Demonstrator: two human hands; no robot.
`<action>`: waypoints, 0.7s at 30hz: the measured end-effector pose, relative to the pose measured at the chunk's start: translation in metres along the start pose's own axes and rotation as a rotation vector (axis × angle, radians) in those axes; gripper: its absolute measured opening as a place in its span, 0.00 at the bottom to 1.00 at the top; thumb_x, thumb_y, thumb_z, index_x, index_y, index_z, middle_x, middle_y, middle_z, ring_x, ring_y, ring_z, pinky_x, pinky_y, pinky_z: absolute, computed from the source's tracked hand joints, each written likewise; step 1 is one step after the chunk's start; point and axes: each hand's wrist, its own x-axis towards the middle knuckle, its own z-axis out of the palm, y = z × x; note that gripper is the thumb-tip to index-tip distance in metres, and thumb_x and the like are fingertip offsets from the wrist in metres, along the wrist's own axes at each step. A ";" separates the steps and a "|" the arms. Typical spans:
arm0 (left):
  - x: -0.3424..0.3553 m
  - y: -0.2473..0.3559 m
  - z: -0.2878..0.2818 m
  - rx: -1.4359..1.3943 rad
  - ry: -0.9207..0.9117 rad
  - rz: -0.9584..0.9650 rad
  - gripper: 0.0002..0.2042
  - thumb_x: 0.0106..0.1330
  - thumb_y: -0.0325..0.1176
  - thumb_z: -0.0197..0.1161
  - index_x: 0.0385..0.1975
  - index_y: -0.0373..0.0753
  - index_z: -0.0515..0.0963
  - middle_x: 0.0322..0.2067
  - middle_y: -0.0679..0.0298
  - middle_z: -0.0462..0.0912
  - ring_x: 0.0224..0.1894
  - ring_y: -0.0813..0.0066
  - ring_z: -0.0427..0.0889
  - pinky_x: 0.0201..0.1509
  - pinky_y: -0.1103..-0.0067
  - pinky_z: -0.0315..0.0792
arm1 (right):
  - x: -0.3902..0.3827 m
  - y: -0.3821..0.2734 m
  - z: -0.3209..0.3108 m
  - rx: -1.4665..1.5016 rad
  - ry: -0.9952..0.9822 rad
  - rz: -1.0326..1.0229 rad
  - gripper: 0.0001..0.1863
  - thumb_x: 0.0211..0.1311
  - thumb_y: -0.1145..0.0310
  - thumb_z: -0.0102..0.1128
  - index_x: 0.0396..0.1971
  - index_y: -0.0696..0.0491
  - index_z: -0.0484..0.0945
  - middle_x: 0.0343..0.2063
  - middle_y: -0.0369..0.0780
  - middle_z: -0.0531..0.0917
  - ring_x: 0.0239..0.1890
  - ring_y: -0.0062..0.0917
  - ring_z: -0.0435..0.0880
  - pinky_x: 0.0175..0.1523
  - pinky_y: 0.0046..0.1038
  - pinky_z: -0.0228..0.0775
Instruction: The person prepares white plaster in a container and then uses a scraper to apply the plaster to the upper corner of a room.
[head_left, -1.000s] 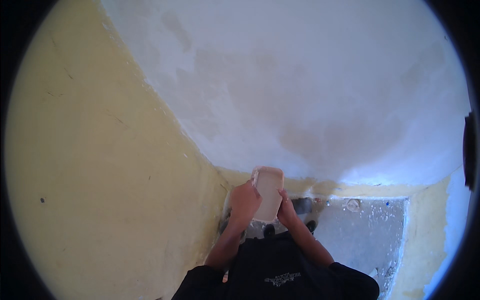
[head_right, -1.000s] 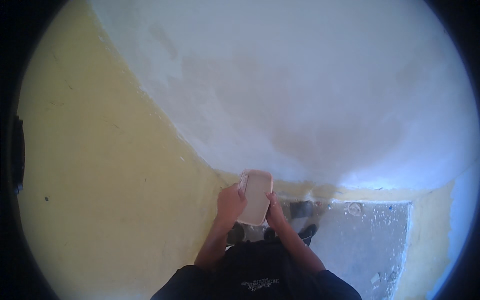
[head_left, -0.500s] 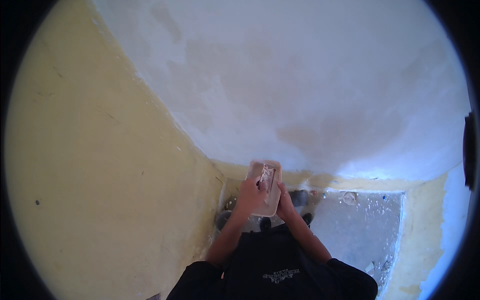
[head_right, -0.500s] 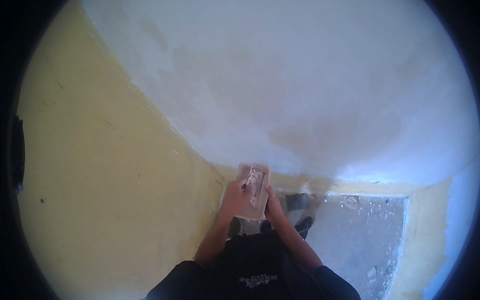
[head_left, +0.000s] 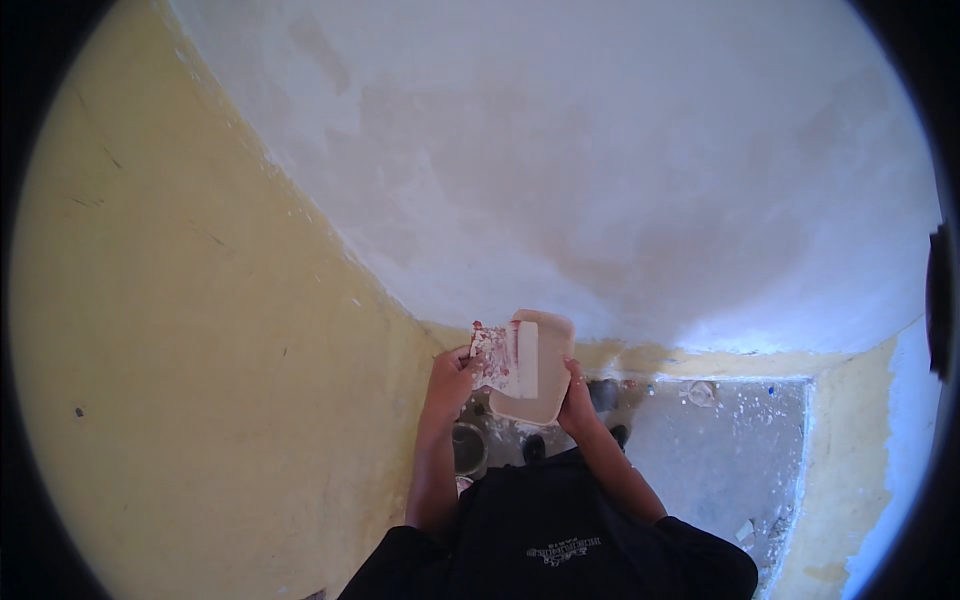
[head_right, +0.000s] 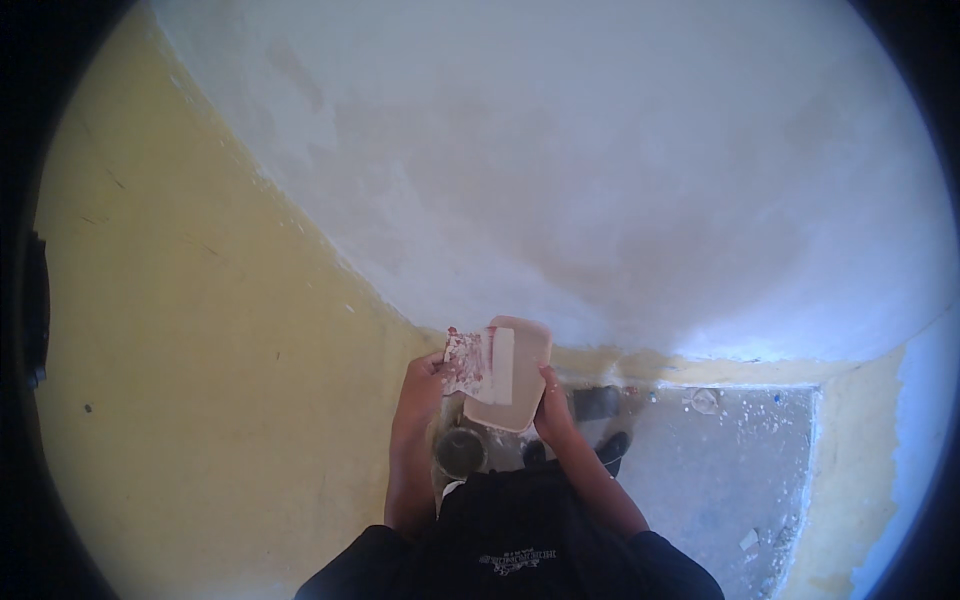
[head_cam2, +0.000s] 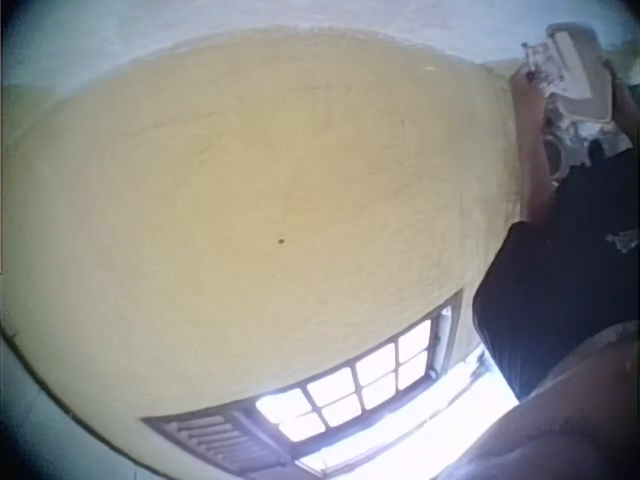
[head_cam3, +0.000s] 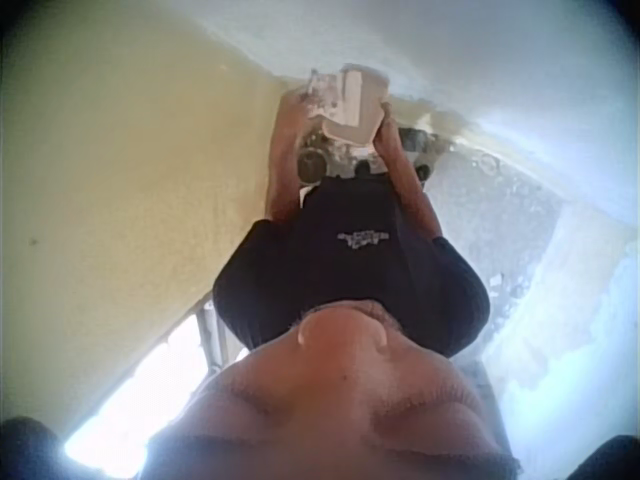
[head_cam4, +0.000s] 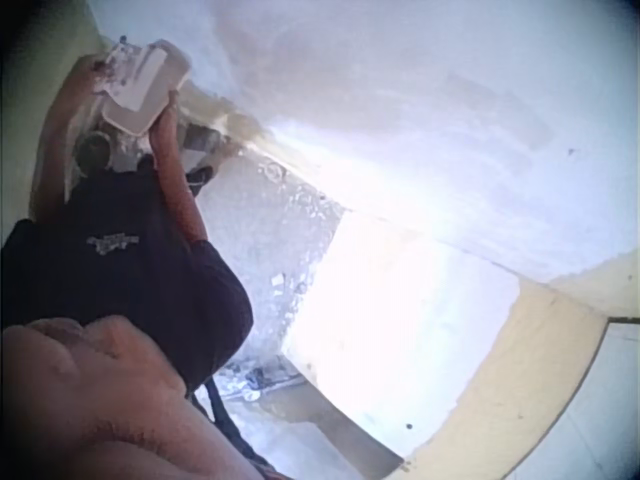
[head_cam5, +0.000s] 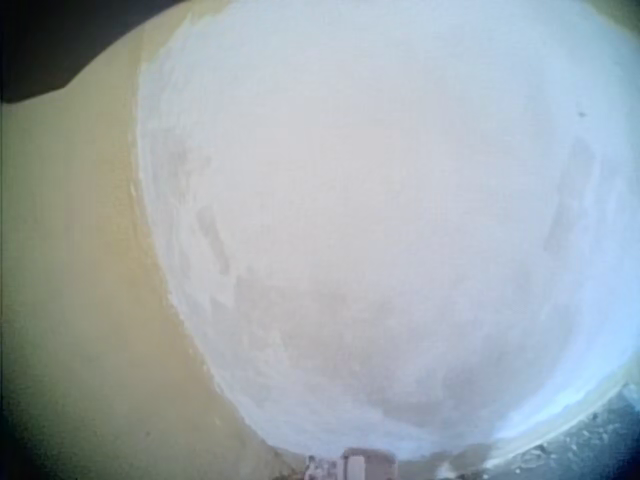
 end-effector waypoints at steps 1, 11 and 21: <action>-0.001 -0.001 -0.001 -0.070 -0.018 -0.051 0.09 0.68 0.26 0.58 0.43 0.29 0.80 0.31 0.62 0.84 0.29 0.79 0.83 0.31 0.81 0.78 | -0.001 -0.002 0.000 0.018 -0.012 0.006 0.29 0.71 0.49 0.43 0.61 0.56 0.66 0.55 0.42 0.77 0.57 0.32 0.76 0.63 0.34 0.67; 0.007 -0.038 -0.019 -0.213 -0.100 -0.048 0.11 0.68 0.26 0.57 0.46 0.29 0.78 0.36 0.62 0.84 0.35 0.76 0.85 0.36 0.78 0.82 | 0.001 -0.004 0.003 0.063 0.019 -0.009 0.28 0.71 0.50 0.44 0.61 0.54 0.66 0.55 0.41 0.77 0.57 0.31 0.76 0.63 0.34 0.67; 0.005 0.081 -0.026 -0.421 0.209 0.371 0.15 0.71 0.27 0.50 0.55 0.33 0.73 0.42 0.64 0.81 0.44 0.73 0.83 0.48 0.75 0.78 | -0.031 -0.036 -0.012 0.077 -0.046 -0.057 0.26 0.69 0.50 0.43 0.59 0.52 0.67 0.53 0.41 0.78 0.54 0.33 0.78 0.60 0.39 0.71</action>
